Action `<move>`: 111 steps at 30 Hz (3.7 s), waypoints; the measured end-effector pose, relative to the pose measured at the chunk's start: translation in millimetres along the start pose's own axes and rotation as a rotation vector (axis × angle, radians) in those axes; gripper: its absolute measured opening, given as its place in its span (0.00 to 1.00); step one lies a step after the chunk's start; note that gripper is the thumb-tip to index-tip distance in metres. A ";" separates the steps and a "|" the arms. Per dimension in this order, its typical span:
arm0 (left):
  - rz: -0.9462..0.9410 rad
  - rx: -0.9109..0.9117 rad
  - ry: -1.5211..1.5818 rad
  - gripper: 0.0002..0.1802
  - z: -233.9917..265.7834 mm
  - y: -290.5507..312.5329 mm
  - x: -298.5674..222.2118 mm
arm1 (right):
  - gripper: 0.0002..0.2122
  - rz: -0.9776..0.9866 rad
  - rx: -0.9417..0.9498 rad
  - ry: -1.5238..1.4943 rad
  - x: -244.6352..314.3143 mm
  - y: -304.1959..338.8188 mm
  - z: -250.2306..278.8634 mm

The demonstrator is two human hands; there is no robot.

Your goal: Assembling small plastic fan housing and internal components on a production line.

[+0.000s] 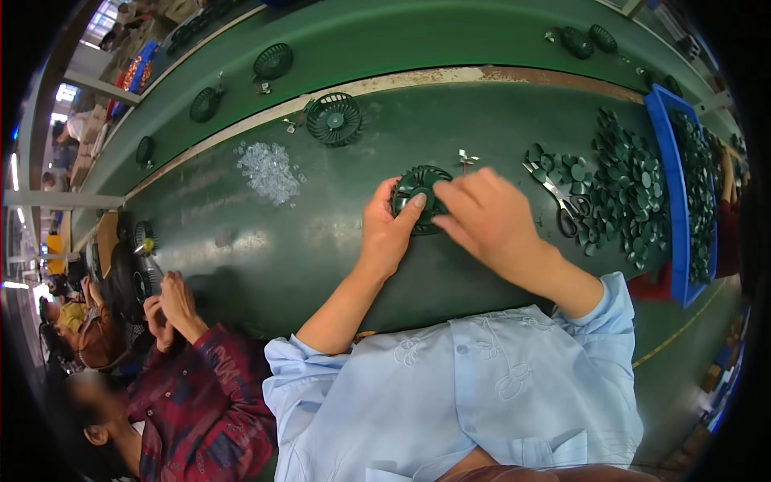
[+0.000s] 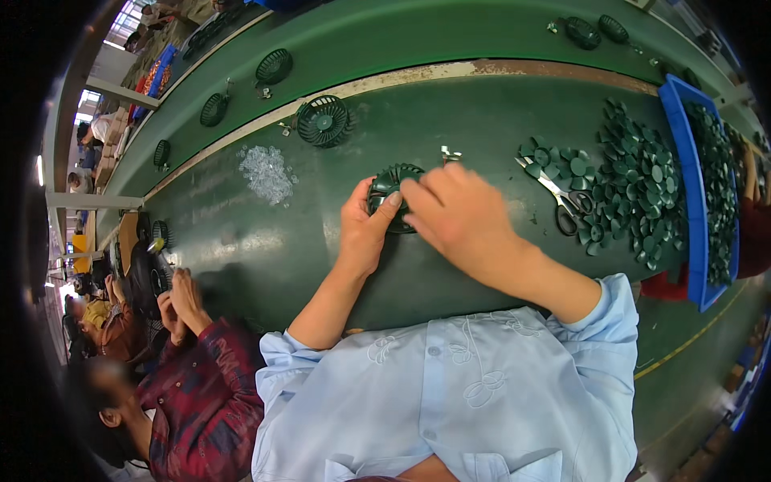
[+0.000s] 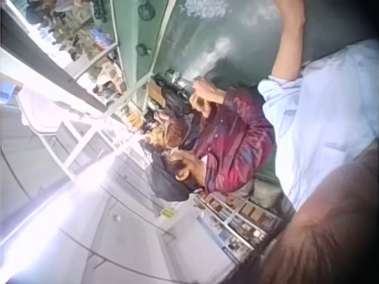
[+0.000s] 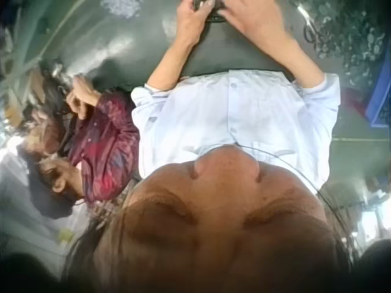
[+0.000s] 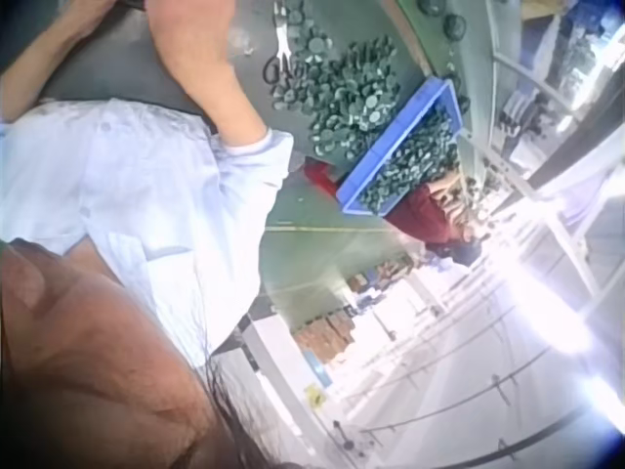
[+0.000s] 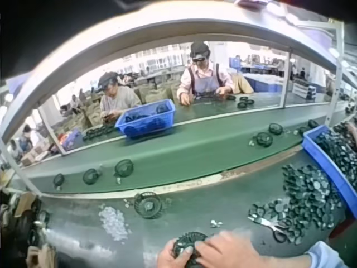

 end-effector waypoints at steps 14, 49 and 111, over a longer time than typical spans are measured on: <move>0.022 0.009 0.065 0.19 -4.7 1.1 6.8 | 0.16 -0.108 -0.048 0.015 -12.9 -3.8 -37.9; -0.150 0.014 -0.366 0.20 5.3 5.7 -13.3 | 0.21 -0.216 0.259 -0.376 -53.2 -11.3 -39.4; 0.336 0.098 0.283 0.21 -4.8 -12.5 7.2 | 0.14 -0.327 0.225 0.123 -73.0 62.9 -9.0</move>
Point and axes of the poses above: each hand's wrist, its own y-axis away from the middle knuckle, its own z-axis out of the back of the hand, x = y × z, the point moved 6 cm from there along -y, towards the middle knuckle, and after that the axes turned 3 degrees about -y, right-handed, at the moved point
